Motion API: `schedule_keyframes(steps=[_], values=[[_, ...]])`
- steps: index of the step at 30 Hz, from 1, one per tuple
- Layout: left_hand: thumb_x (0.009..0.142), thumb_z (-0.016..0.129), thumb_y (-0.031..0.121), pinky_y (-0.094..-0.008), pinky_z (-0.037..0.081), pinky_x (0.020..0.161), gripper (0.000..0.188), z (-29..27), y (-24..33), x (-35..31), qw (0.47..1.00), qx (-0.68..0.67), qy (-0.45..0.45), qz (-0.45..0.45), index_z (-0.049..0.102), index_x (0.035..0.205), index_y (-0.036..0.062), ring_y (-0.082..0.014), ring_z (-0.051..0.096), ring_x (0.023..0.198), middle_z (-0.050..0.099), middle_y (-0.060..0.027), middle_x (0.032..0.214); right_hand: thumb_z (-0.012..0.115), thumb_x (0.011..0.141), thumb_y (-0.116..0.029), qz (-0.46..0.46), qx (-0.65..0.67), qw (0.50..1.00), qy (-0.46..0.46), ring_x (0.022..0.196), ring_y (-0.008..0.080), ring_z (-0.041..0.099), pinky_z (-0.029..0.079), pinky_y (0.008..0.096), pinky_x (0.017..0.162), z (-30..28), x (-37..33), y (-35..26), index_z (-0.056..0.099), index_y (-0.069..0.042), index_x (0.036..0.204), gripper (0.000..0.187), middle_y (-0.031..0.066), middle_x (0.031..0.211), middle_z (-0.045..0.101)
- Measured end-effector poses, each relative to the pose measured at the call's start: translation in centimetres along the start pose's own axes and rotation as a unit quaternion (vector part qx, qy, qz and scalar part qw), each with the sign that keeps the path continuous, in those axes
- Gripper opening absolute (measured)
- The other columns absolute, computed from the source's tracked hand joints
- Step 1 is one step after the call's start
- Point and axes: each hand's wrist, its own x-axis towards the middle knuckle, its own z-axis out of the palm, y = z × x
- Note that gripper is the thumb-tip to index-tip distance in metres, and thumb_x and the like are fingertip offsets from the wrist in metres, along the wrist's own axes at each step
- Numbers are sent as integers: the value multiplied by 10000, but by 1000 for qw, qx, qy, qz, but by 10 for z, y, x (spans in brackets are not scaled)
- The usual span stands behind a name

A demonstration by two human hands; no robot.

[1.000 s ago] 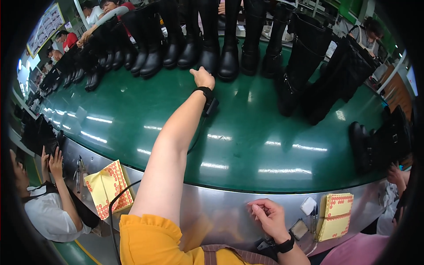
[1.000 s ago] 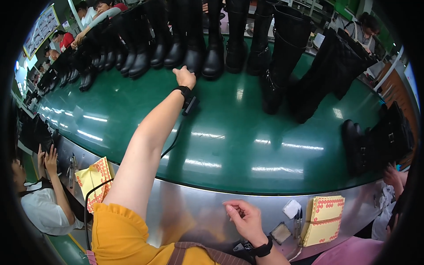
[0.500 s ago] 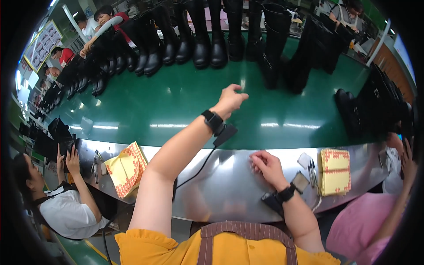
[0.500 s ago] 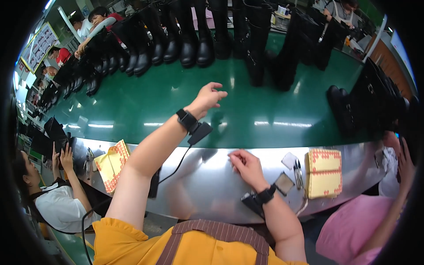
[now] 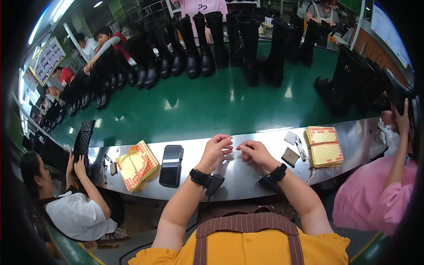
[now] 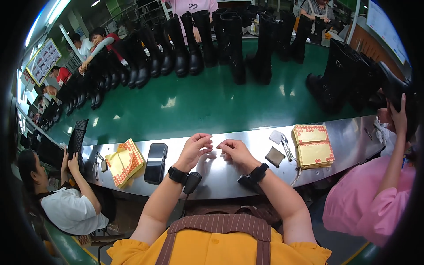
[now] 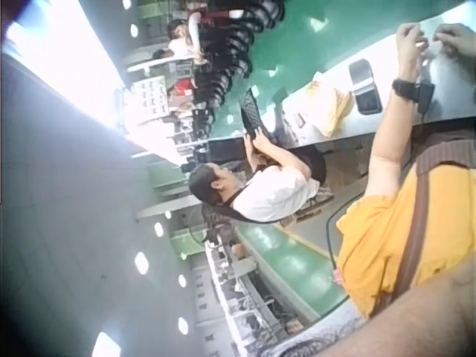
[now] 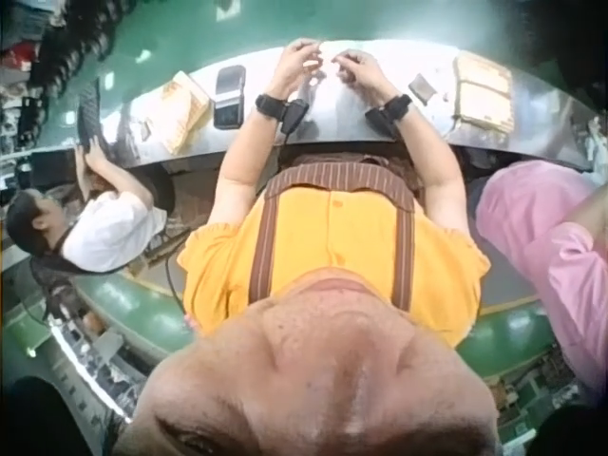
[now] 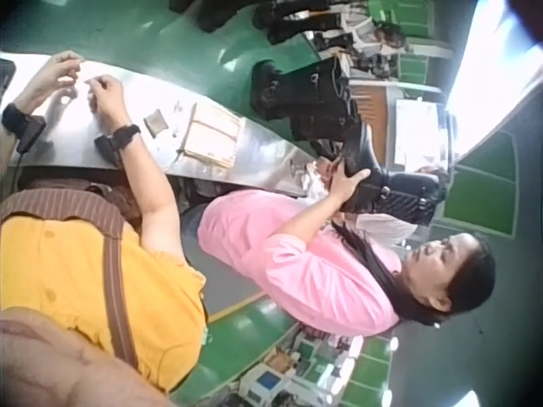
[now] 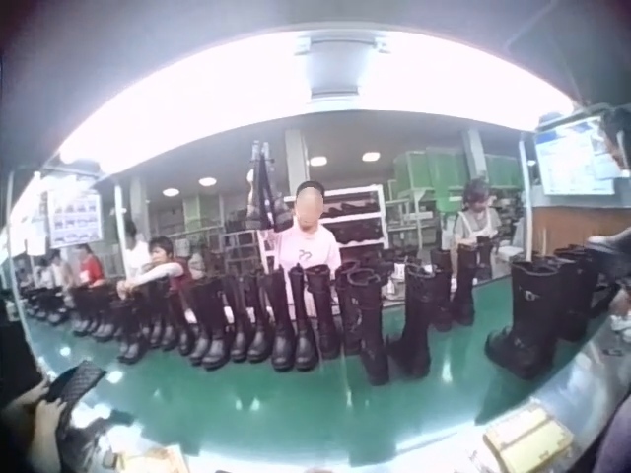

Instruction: Checking and inspecting boots on a conveyor belt in a shoe factory.

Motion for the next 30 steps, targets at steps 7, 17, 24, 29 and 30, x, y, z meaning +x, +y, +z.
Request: schedule_keyframes(steps=[7, 17, 24, 29, 30], values=[[946, 570, 128, -385, 599, 707, 180, -20, -22, 26, 997, -61, -21, -31, 525, 1075, 12, -199, 651, 763, 607, -96, 884, 571, 970, -201, -33, -8, 999, -10, 659, 50, 521, 439, 210, 592, -1, -1, 8, 661, -36, 968, 187, -26, 753, 586], [959, 542, 104, -417, 599, 726, 191, -36, -28, 21, 986, -146, -75, 2, 505, 1112, -3, -240, 664, 808, 609, -124, 900, 575, 961, -173, -78, -102, 992, -7, 676, 65, 553, 467, 225, 630, 6, -4, 12, 665, -25, 991, 175, -1, 762, 613], [957, 568, 131, -360, 583, 712, 185, -34, -32, 23, 990, -122, -68, 2, 531, 1090, 7, -225, 667, 787, 604, -96, 897, 577, 966, -181, -68, -116, 991, 3, 709, 66, 579, 484, 219, 652, 6, -2, 18, 664, -29, 1014, 182, 7, 821, 641], [966, 530, 104, -397, 592, 722, 195, -35, -30, 23, 991, -119, -54, -13, 512, 1121, -14, -237, 658, 813, 604, -118, 894, 602, 940, -173, -93, -128, 987, 4, 710, 92, 600, 500, 253, 674, 11, -6, 1, 672, -32, 1007, 171, 27, 804, 656], [967, 529, 105, -403, 593, 721, 189, -35, -29, 23, 992, -116, -53, -14, 514, 1113, -13, -239, 659, 805, 605, -118, 894, 621, 923, -183, -116, -202, 972, -25, 739, 116, 612, 506, 269, 689, 7, -7, -11, 672, -34, 1015, 182, 42, 834, 663]])
